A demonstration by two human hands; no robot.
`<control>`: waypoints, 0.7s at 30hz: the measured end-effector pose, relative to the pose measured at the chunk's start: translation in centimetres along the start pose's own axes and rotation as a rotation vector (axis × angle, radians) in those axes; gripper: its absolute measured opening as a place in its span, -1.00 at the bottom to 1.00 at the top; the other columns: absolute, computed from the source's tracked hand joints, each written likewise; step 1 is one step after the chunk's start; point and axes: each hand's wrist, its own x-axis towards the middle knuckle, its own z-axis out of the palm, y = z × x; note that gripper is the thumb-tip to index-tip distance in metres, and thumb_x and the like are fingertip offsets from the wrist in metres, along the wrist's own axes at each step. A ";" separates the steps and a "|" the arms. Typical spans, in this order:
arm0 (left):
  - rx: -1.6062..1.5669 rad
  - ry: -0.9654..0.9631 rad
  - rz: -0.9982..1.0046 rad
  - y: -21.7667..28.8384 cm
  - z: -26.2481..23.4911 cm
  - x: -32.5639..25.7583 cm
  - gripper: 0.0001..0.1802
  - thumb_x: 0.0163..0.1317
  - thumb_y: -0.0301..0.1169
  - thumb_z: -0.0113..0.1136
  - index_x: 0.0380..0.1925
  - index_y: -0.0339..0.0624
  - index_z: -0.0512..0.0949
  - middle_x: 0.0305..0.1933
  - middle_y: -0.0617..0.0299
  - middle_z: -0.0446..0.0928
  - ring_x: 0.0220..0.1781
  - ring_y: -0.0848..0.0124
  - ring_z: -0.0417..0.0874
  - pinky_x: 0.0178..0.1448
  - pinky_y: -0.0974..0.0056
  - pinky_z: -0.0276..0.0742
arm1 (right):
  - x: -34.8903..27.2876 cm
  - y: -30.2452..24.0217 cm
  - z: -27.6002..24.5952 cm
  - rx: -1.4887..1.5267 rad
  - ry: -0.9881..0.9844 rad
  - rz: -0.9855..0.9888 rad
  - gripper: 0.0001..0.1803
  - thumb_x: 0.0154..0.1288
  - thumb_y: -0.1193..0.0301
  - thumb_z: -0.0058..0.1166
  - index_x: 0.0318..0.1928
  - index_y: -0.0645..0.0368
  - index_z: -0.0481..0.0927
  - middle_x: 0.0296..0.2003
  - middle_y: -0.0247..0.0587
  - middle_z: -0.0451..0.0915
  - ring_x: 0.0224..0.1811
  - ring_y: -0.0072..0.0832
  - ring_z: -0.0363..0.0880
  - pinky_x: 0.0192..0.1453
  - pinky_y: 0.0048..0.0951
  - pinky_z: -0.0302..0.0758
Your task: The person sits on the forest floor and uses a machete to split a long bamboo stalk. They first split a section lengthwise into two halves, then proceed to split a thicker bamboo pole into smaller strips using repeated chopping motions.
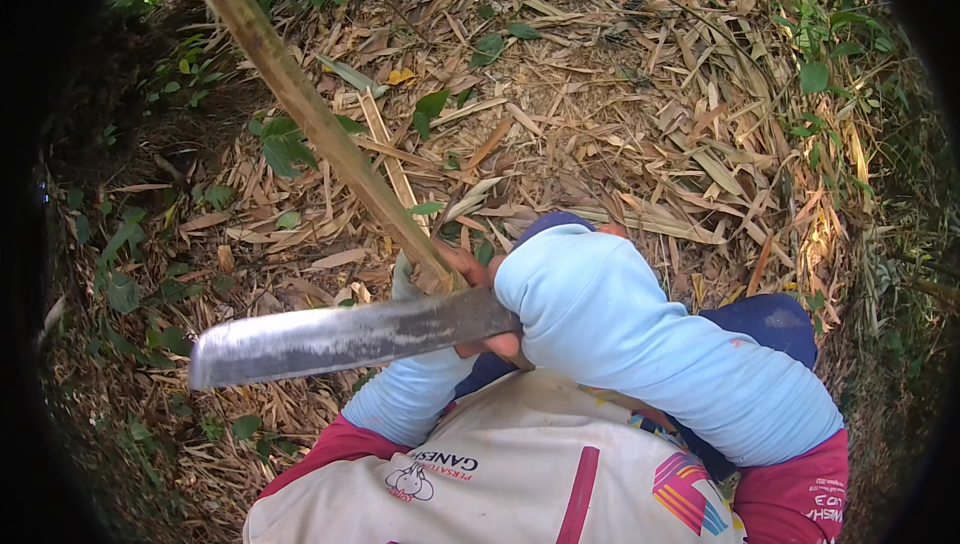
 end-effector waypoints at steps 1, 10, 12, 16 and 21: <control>-0.200 0.040 -0.083 0.6 0.2 0.2 0.04 -0.51 0.10 0.75 -0.01 -0.14 0.43 -0.14 0.24 0.51 -0.19 0.40 0.57 -0.03 0.23 0.50 | -0.1 -0.1 -0.1 -0.007 -0.042 0.004 -0.67 -0.14 0.23 0.40 -0.30 -0.02 0.65 -0.51 -0.19 0.56 -0.35 -0.13 0.61 -0.22 -0.10 0.49; -0.894 -0.001 -0.226 5.1 1.1 2.4 0.20 -0.39 -0.18 0.79 0.28 -0.22 0.24 0.09 0.20 0.53 0.05 0.39 0.61 0.15 0.24 0.60 | -0.3 -1.8 -2.2 -0.203 -0.044 0.044 -0.68 -0.12 0.20 0.34 -0.29 -0.01 0.66 -0.53 -0.12 0.56 -0.36 -0.06 0.62 -0.18 -0.04 0.50; -0.874 -0.045 -0.232 5.7 1.0 2.6 0.24 -0.41 -0.24 0.81 0.32 -0.23 0.23 0.13 0.19 0.53 0.11 0.40 0.61 0.20 0.24 0.58 | -0.7 -1.7 -2.3 -0.211 -0.059 0.062 -0.68 -0.14 0.22 0.35 -0.29 -0.01 0.67 -0.53 -0.12 0.56 -0.35 -0.06 0.63 -0.19 -0.04 0.50; -0.839 0.046 -0.295 7.2 1.3 2.9 0.17 -0.57 -0.08 0.82 0.13 -0.18 0.35 -0.07 0.29 0.55 -0.01 0.49 0.60 0.11 0.35 0.52 | -1.4 -2.2 -2.8 -0.241 -0.079 0.073 -0.70 -0.18 0.25 0.36 -0.34 0.01 0.68 -0.55 -0.12 0.56 -0.35 -0.06 0.64 -0.21 -0.04 0.51; -1.022 -0.067 -0.509 8.9 0.2 3.2 0.08 -0.50 -0.16 0.81 0.10 -0.17 0.38 -0.06 0.27 0.56 0.01 0.50 0.58 0.12 0.32 0.52 | -1.7 -3.4 -4.5 -0.254 -0.283 0.163 -0.74 0.10 0.36 0.15 -0.14 -0.03 0.66 -0.44 -0.11 0.62 -0.27 -0.09 0.68 -0.17 0.03 0.52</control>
